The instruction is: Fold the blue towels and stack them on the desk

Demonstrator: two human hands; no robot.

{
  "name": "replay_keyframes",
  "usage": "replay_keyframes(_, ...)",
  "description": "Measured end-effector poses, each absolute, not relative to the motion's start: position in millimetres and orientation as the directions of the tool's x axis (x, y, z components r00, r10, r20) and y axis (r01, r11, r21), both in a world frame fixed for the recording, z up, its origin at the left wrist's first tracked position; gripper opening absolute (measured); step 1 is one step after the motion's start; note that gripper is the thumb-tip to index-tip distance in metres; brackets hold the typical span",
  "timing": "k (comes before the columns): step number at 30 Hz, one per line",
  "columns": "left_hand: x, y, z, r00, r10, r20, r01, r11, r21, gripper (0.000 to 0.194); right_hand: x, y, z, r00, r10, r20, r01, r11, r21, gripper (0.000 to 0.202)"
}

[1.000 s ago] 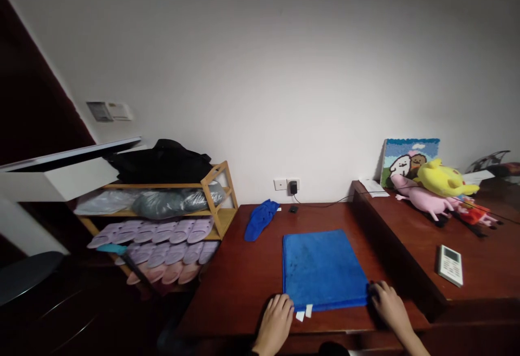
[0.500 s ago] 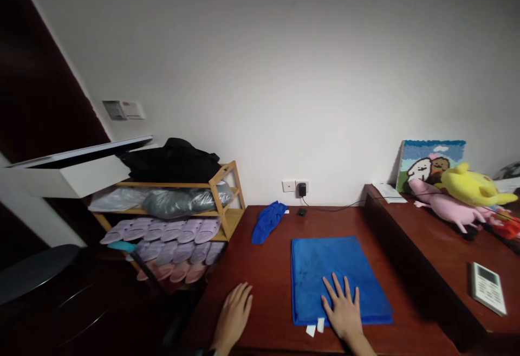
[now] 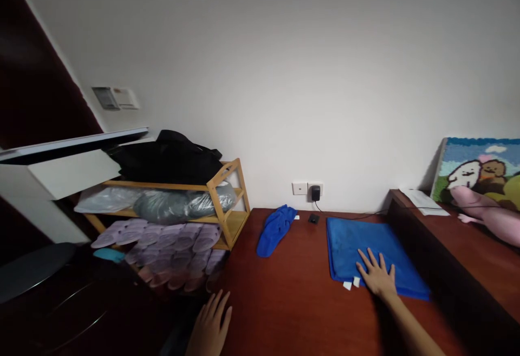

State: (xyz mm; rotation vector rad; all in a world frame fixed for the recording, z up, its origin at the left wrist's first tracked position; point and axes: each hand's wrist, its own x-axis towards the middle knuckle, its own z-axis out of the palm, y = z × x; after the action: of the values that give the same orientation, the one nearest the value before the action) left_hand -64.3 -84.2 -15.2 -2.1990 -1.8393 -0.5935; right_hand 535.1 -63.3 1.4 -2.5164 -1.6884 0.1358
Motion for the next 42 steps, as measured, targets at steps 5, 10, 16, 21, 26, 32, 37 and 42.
replay_keyframes(5,-68.0,-83.7,-15.8,0.146,0.886,0.44,0.973,-0.21,0.1,0.05,572.5,-22.0,-6.8,0.365,0.931,-0.007,0.922,-0.363,-0.134,0.061)
replay_keyframes(10,-63.2,-89.0,-12.0,0.12,0.898,0.423,0.976,-0.185,0.116,0.05,602.0,-6.0,-7.0,0.315,0.946,-0.08,0.932,-0.325,-0.159,0.061)
replay_keyframes(16,-56.0,-97.3,-2.4,0.094,0.906,0.413,0.973,-0.172,0.156,0.047,511.0,5.9,24.2,0.189,0.95,0.249,0.972,-0.146,-0.184,0.055)
replay_keyframes(21,-54.0,-101.1,2.1,0.077,0.905,0.418,0.976,-0.155,0.155,0.047,290.0,24.7,51.9,-0.289,0.917,0.276,0.825,0.385,-0.413,0.052)
replay_keyframes(26,-55.6,-103.3,0.8,0.085,0.9,0.427,0.977,-0.159,0.141,0.045,137.4,29.5,62.2,-0.202,0.973,0.11,0.838,0.23,-0.495,0.059)
replay_keyframes(32,-56.8,-101.6,-3.2,0.082,0.89,0.449,0.974,-0.168,0.155,0.045,143.1,-65.4,21.3,-0.303,0.928,0.216,0.748,0.372,-0.549,0.048)
replay_keyframes(37,-51.8,-101.7,11.8,0.072,0.879,0.471,0.961,-0.189,0.205,0.042,224.2,-182.3,-12.8,-0.368,0.867,0.337,0.585,0.497,-0.641,0.048)
replay_keyframes(42,-32.2,-113.1,41.7,0.104,0.887,0.45,0.926,-0.251,0.282,0.04,292.1,-256.8,6.8,0.021,0.897,0.441,0.513,0.369,-0.775,0.036)
